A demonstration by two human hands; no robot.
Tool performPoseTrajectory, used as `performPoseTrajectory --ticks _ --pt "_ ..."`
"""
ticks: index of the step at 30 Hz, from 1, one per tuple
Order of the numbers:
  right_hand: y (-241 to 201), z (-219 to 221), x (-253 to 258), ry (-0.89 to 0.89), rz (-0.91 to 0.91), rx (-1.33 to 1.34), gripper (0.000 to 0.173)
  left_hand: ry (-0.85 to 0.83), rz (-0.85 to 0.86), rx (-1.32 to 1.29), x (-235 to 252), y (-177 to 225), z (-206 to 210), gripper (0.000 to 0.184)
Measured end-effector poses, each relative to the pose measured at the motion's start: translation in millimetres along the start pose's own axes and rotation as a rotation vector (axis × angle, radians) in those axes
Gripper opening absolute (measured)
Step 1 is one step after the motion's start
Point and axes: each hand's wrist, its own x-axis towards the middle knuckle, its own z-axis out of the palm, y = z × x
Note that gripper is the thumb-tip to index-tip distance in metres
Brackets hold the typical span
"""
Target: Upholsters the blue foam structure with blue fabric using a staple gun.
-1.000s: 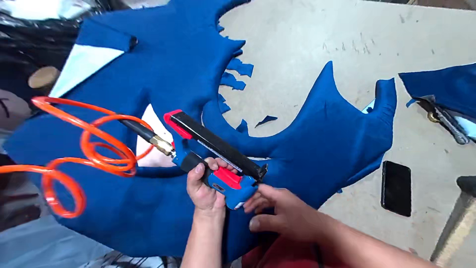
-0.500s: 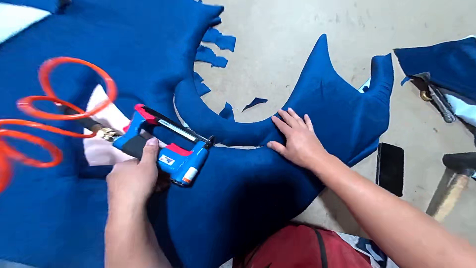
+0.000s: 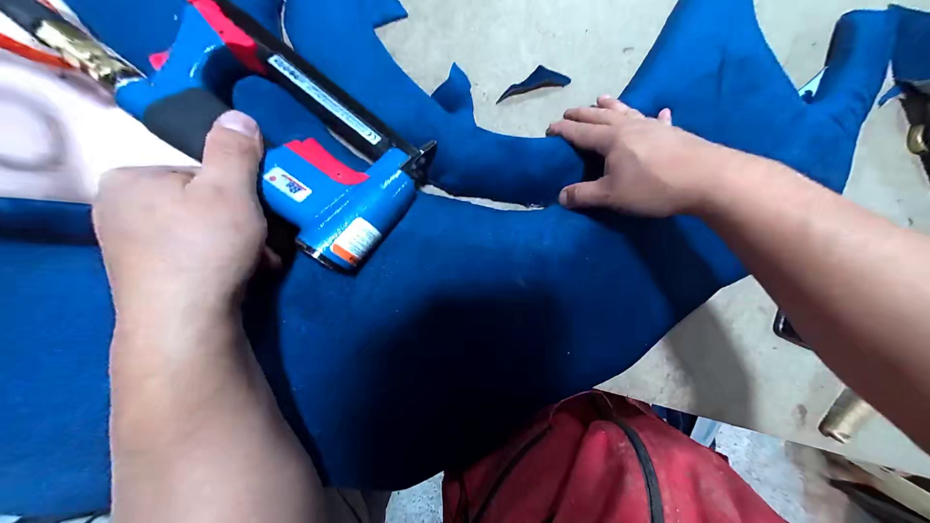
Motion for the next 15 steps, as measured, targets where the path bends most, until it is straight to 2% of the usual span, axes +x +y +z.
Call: performPoseTrajectory --ticks 5,8,11,15 --pt "-11.1 -13.8 8.9 -0.046 -0.068 -0.271 0.084 0.0 0.035 -0.072 16.1 -15.2 5.6 0.082" --pt "-20.3 -18.8 13.8 -0.064 -0.135 -0.429 0.076 -0.003 0.048 -0.068 17.5 -16.8 6.0 0.081" --pt "-30.3 -27.9 17.4 -0.167 -0.163 -0.541 0.066 0.0 0.031 -0.056 17.5 -18.0 7.5 0.081" --pt "-36.5 -34.2 20.2 -0.234 -0.182 -0.615 0.067 -0.013 0.019 -0.014 16.7 -14.4 6.2 0.084"
